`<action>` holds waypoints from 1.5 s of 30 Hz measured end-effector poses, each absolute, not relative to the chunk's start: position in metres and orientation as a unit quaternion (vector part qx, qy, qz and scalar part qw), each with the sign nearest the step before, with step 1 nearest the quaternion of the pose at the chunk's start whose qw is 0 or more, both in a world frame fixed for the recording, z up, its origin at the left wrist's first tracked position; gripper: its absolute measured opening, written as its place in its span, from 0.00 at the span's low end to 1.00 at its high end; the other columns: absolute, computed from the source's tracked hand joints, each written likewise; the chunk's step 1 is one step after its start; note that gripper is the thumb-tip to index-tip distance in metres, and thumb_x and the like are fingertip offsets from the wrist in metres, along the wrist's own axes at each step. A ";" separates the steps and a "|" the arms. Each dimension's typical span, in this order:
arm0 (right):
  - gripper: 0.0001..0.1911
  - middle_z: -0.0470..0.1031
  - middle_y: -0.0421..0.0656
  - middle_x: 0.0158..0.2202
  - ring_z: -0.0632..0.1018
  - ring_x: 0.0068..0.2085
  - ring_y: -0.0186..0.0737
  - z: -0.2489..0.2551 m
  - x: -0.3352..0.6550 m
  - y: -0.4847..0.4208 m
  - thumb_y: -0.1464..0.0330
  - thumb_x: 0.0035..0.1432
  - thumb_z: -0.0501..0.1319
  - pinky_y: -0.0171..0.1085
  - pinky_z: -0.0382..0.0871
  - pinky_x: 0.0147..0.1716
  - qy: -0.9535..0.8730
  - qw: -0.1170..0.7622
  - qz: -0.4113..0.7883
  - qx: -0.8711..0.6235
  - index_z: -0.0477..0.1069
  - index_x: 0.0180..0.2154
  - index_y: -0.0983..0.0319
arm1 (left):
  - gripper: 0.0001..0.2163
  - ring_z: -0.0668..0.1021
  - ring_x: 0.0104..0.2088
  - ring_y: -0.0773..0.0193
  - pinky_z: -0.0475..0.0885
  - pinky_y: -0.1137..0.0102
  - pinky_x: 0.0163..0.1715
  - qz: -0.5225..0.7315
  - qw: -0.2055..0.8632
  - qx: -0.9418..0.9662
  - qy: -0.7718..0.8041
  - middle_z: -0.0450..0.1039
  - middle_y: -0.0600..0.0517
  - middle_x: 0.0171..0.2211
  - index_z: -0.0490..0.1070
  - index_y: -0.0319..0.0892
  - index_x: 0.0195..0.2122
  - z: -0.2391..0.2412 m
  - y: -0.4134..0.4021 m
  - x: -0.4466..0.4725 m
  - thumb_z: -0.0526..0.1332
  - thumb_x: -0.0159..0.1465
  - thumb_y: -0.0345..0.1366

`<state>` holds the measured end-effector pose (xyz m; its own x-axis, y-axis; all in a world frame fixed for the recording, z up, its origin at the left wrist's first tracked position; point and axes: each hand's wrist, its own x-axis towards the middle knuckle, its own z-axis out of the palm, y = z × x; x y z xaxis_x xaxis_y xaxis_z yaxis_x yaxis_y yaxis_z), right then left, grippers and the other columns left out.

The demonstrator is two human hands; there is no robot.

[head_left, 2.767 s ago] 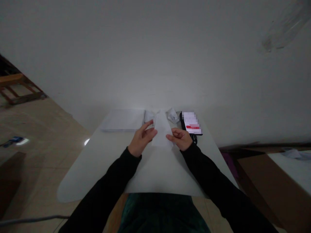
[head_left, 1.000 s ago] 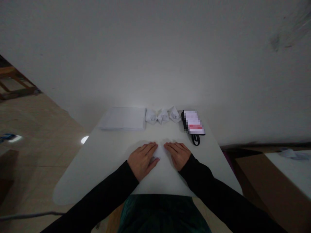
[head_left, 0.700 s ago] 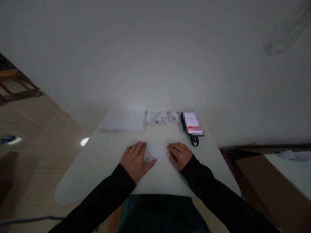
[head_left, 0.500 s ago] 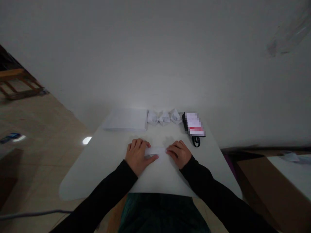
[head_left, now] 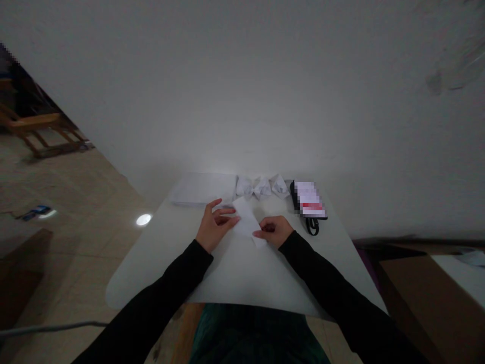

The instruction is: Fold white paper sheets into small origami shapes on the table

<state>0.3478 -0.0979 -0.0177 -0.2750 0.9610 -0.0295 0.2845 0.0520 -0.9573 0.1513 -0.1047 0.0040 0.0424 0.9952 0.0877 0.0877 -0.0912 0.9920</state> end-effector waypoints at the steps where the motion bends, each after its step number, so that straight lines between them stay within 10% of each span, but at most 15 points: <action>1: 0.13 0.66 0.34 0.13 0.67 0.15 0.29 -0.019 0.345 -0.099 0.62 0.37 0.67 0.30 0.61 0.15 -0.601 0.382 0.518 -0.474 0.67 0.19 0.63 | 0.32 0.76 0.31 0.66 0.70 0.67 0.36 0.498 0.489 0.538 0.473 0.70 0.52 0.35 0.51 0.43 0.52 0.006 -0.102 0.156 0.66 0.48 0.39; 13: 0.16 0.70 0.41 0.14 0.71 0.14 0.34 -0.012 0.337 -0.106 0.61 0.36 0.69 0.32 0.70 0.13 -0.457 0.502 0.570 -0.462 0.70 0.20 0.67 | 0.24 0.74 0.21 0.69 0.69 0.73 0.26 0.485 0.575 0.527 0.395 0.71 0.55 0.24 0.57 0.41 0.45 0.013 -0.088 0.212 0.65 0.51 0.41; 21: 0.35 0.75 0.44 0.33 0.79 0.25 0.40 -0.001 0.365 -0.097 0.61 0.37 0.68 0.36 0.75 0.19 -0.483 0.583 0.465 -0.459 0.60 0.48 0.59 | 0.12 0.74 0.32 0.68 0.70 0.70 0.36 0.479 0.442 0.651 0.390 0.69 0.55 0.29 0.63 0.41 0.33 0.001 -0.063 0.189 0.64 0.52 0.39; 29: 0.20 0.73 0.39 0.22 0.79 0.24 0.42 0.002 0.385 -0.091 0.58 0.41 0.66 0.32 0.73 0.15 -0.591 0.530 0.409 -0.450 0.66 0.34 0.62 | 0.14 0.74 0.24 0.68 0.67 0.77 0.15 0.416 0.492 0.654 0.396 0.68 0.53 0.33 0.63 0.42 0.33 0.005 -0.057 0.177 0.63 0.51 0.42; 36: 0.19 0.73 0.41 0.27 0.79 0.26 0.41 0.000 0.390 -0.092 0.57 0.43 0.65 0.31 0.73 0.15 -0.637 0.486 0.413 -0.433 0.65 0.31 0.63 | 0.08 0.73 0.33 0.64 0.70 0.70 0.37 0.426 0.365 0.730 0.391 0.72 0.53 0.30 0.72 0.44 0.30 0.009 -0.057 0.171 0.63 0.51 0.41; 45: 0.12 0.76 0.47 0.33 0.78 0.29 0.35 -0.005 0.401 -0.082 0.65 0.55 0.55 0.33 0.75 0.25 -0.849 0.370 0.115 -0.360 0.75 0.35 0.62 | 0.06 0.69 0.49 0.61 0.59 0.63 0.51 0.385 0.191 0.841 0.327 0.69 0.50 0.46 0.72 0.45 0.32 0.011 -0.058 0.170 0.57 0.59 0.31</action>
